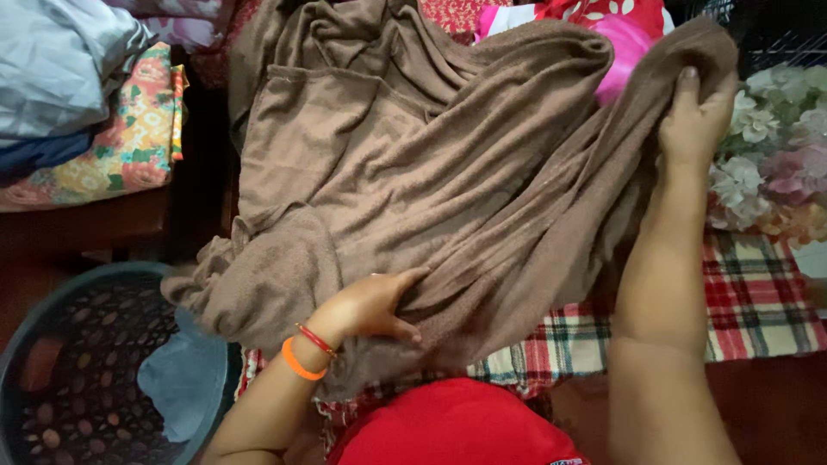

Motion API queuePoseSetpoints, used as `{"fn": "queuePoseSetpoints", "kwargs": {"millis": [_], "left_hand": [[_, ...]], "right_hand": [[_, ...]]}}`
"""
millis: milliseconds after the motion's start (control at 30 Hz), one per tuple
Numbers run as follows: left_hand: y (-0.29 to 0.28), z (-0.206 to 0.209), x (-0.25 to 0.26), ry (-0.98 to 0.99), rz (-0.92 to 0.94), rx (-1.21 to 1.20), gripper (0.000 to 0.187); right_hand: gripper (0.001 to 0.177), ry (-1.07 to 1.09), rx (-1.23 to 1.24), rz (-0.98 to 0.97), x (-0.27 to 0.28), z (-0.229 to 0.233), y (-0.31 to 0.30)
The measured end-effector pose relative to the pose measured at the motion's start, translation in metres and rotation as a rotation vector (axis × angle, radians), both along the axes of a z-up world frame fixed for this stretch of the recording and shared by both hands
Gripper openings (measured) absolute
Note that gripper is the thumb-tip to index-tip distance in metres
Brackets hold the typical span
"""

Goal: The person unfolds a brown blanket on a plaid-covered surface, then repeatedly folds and refolds it by hand. The person smooths and adjusts the blanket multiple times but does not complete a final fold or place it in a storage location.

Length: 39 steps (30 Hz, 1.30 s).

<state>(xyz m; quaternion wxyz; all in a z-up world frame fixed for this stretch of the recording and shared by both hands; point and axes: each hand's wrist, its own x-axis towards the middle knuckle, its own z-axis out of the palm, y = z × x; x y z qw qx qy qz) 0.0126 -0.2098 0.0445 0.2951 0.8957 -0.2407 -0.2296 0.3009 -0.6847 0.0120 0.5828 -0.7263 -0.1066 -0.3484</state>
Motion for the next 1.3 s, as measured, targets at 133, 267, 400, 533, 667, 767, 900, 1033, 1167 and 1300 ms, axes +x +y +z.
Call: {"fn": "queuePoseSetpoints", "kwargs": {"millis": [133,267,400,533,667,767,900,1033,1167,1300], "left_hand": [[-0.001,-0.007,-0.003,-0.099,0.081,-0.024,0.087],[-0.015,-0.011,-0.004,-0.466,0.097,-0.206,0.059],[-0.032,-0.015,-0.007,-0.387,0.14,-0.14,0.052],[-0.039,-0.023,-0.005,-0.394,0.181,-0.039,0.029],[-0.035,-0.026,-0.003,-0.356,0.156,-0.325,0.02],[-0.033,-0.02,-0.005,-0.276,0.069,-0.544,0.02],[-0.039,-0.01,-0.013,-0.247,0.085,-0.372,0.027],[-0.044,-0.016,-0.011,-0.216,0.171,-0.221,0.033],[-0.039,-0.041,0.007,-0.519,0.064,-0.33,0.031],[-0.036,-0.065,0.027,-0.002,-0.057,-0.444,0.042]], "right_hand": [[0.04,-0.007,-0.006,0.154,-0.005,-0.01,-0.001],[0.035,0.136,0.154,0.222,-0.01,-0.01,0.014],[0.045,0.125,0.027,0.168,-0.016,-0.004,0.025],[0.055,0.159,-0.073,0.194,-0.02,-0.004,0.032],[0.031,0.239,-0.043,0.269,-0.014,-0.011,0.023],[0.023,0.095,-0.062,0.172,-0.001,-0.014,0.008],[0.022,-0.088,0.071,0.096,0.012,-0.013,-0.017],[0.019,-0.188,0.223,0.163,0.018,0.0,-0.031],[0.026,-0.175,0.307,0.131,0.009,0.004,-0.034],[0.038,-0.124,0.412,0.202,0.008,-0.006,-0.044]]}}
